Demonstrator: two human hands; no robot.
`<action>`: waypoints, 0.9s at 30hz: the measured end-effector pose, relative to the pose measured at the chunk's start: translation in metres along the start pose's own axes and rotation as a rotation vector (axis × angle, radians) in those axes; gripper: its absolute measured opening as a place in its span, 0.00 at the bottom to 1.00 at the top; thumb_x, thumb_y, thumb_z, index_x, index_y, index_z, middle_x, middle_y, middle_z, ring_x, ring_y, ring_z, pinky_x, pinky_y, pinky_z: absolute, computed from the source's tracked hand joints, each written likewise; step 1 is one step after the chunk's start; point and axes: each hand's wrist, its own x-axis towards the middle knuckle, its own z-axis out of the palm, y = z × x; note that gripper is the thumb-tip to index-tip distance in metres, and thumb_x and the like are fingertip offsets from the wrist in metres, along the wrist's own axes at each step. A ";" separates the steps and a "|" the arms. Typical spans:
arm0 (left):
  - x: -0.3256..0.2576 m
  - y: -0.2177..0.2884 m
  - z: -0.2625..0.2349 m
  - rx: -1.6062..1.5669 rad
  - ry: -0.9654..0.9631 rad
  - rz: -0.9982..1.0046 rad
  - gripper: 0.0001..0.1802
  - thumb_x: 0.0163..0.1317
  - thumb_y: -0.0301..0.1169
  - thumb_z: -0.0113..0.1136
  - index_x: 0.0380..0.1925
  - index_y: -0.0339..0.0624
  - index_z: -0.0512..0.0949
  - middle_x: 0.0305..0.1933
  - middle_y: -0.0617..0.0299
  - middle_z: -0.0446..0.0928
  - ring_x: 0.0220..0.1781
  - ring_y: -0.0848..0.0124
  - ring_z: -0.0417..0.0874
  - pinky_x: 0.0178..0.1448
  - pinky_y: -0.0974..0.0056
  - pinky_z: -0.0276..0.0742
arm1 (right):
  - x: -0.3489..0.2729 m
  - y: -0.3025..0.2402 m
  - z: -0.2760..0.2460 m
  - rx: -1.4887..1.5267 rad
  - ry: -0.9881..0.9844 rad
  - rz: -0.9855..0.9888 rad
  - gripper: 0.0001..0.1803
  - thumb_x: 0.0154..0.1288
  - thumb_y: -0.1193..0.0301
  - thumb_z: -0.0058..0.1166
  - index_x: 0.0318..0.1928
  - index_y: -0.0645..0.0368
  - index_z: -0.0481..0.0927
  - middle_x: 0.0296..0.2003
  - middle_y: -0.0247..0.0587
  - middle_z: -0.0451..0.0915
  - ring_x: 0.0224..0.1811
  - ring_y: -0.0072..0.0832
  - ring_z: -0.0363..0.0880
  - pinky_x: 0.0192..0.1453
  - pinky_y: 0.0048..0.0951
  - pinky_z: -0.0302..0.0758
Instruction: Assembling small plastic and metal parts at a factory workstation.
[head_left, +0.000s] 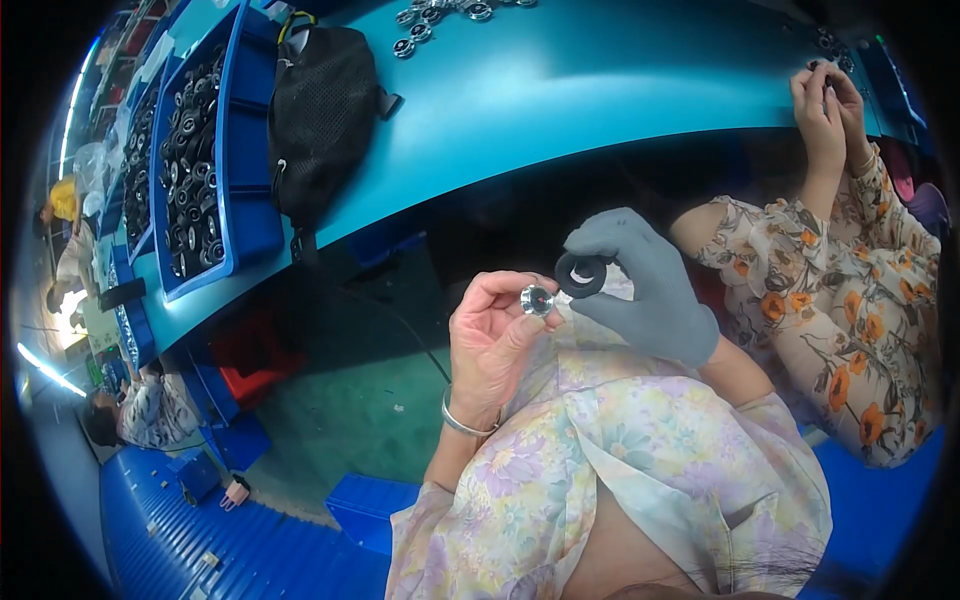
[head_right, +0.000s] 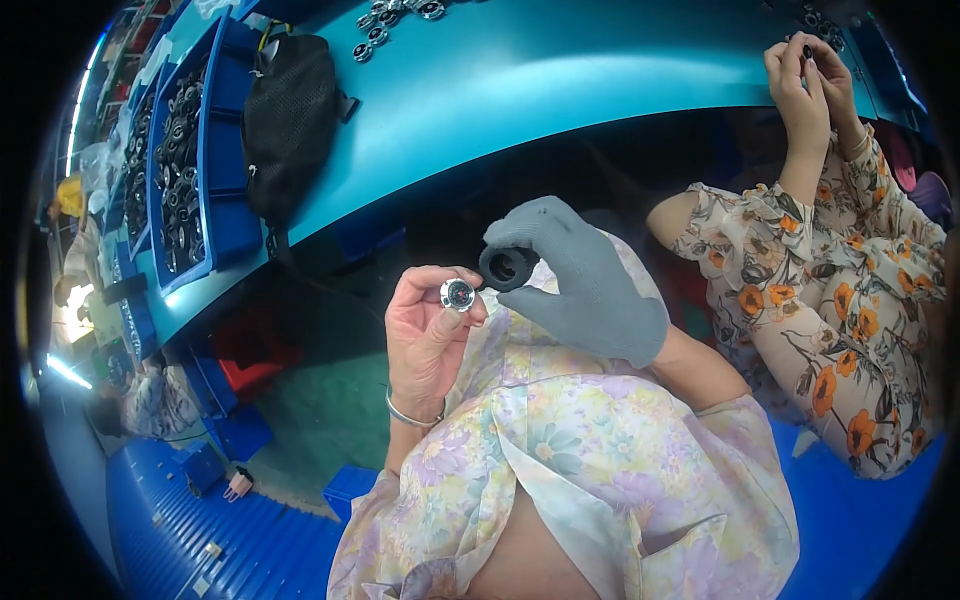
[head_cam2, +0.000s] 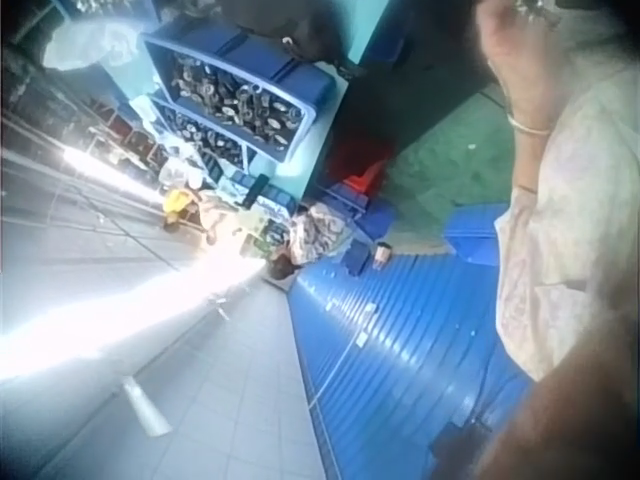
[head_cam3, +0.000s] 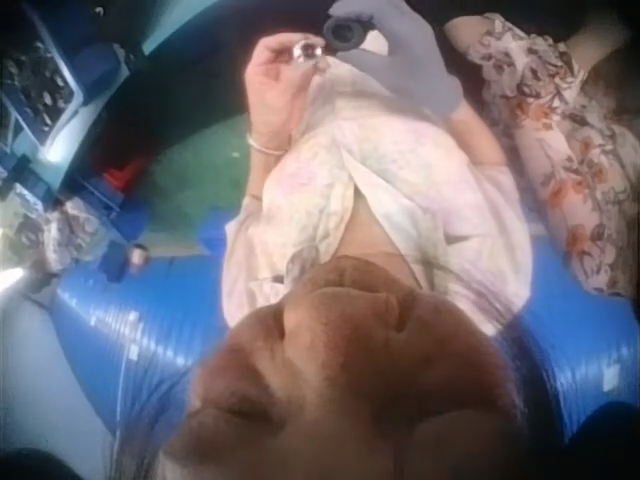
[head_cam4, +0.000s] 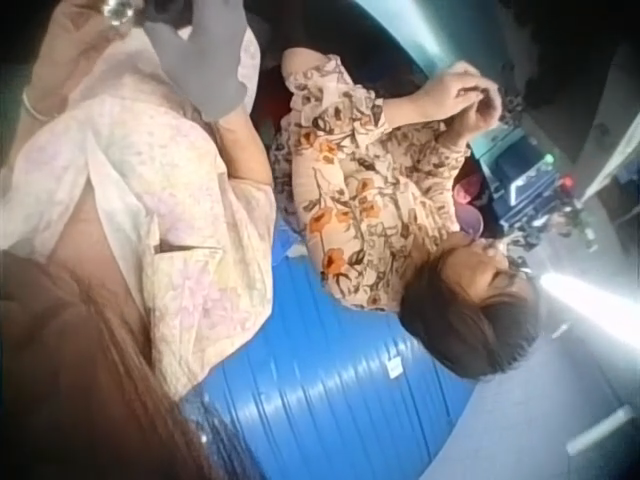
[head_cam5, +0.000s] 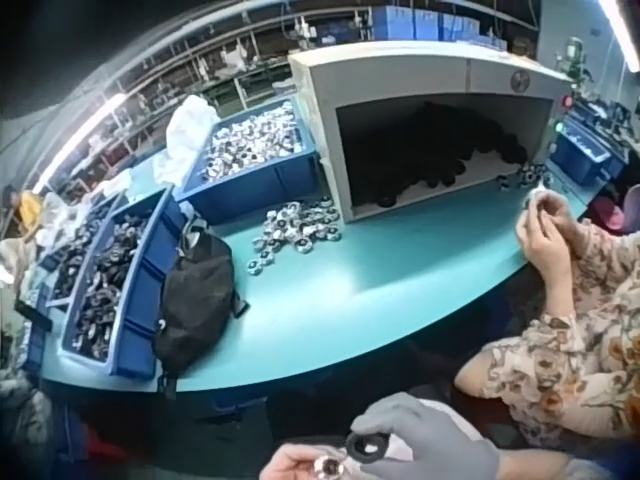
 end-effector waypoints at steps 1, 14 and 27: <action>-0.002 0.002 -0.002 -0.006 0.001 0.004 0.19 0.56 0.25 0.67 0.46 0.35 0.71 0.47 0.50 0.75 0.38 0.70 0.81 0.44 0.69 0.79 | 0.001 -0.001 0.003 0.029 -0.013 -0.019 0.22 0.50 0.75 0.65 0.46 0.56 0.74 0.42 0.42 0.74 0.41 0.35 0.77 0.42 0.29 0.75; -0.009 0.015 -0.011 0.848 0.117 0.422 0.19 0.43 0.21 0.73 0.39 0.36 0.81 0.42 0.60 0.73 0.33 0.76 0.74 0.39 0.71 0.74 | 0.008 -0.017 0.030 0.182 -0.158 0.070 0.22 0.50 0.75 0.67 0.47 0.57 0.74 0.42 0.39 0.73 0.39 0.29 0.77 0.41 0.27 0.76; -0.006 0.003 -0.027 0.292 0.046 0.311 0.21 0.45 0.23 0.74 0.42 0.38 0.80 0.46 0.61 0.69 0.43 0.76 0.73 0.48 0.70 0.73 | 0.004 -0.006 0.051 0.312 -0.081 0.051 0.24 0.51 0.73 0.68 0.49 0.58 0.75 0.45 0.38 0.73 0.45 0.27 0.77 0.48 0.27 0.77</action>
